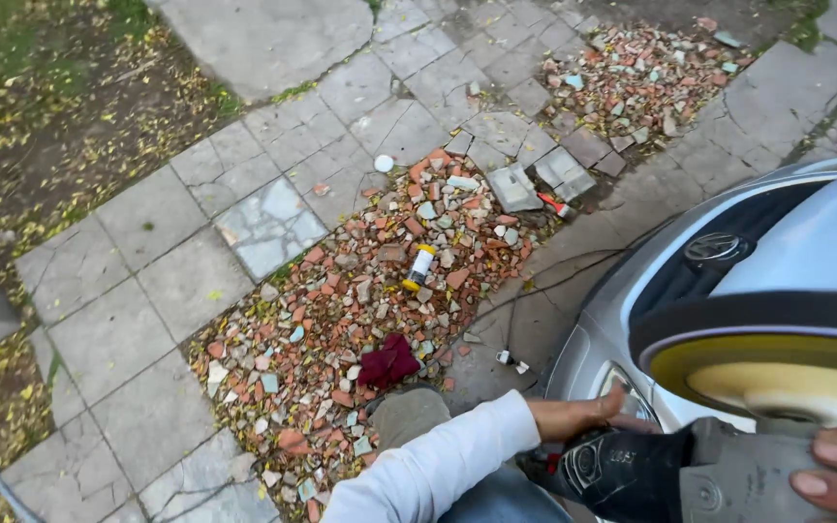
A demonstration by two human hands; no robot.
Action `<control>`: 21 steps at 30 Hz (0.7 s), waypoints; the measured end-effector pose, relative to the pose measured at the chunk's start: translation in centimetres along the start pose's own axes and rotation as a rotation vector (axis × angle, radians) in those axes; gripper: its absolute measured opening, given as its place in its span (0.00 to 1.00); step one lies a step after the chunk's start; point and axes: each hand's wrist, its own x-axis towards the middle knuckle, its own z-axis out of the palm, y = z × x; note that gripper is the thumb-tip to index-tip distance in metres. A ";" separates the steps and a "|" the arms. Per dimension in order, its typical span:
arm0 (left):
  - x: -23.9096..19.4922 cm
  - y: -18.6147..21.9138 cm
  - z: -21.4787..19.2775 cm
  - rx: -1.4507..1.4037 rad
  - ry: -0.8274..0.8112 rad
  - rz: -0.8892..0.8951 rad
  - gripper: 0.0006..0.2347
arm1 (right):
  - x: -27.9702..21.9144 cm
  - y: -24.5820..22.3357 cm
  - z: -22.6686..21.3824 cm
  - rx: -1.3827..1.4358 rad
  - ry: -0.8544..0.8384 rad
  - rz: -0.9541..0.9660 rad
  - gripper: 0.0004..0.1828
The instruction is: The person uses a power polisher with a yellow pad to buff the front hood and bumper of a silver car. After polishing, the person picks up a yellow bottle and applies a liquid product directly onto the car's surface.
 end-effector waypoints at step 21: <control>0.9 -4.6 -21.6 -0.045 0.719 0.269 0.45 | 19.4 -0.7 34.6 0.626 0.241 1.329 0.31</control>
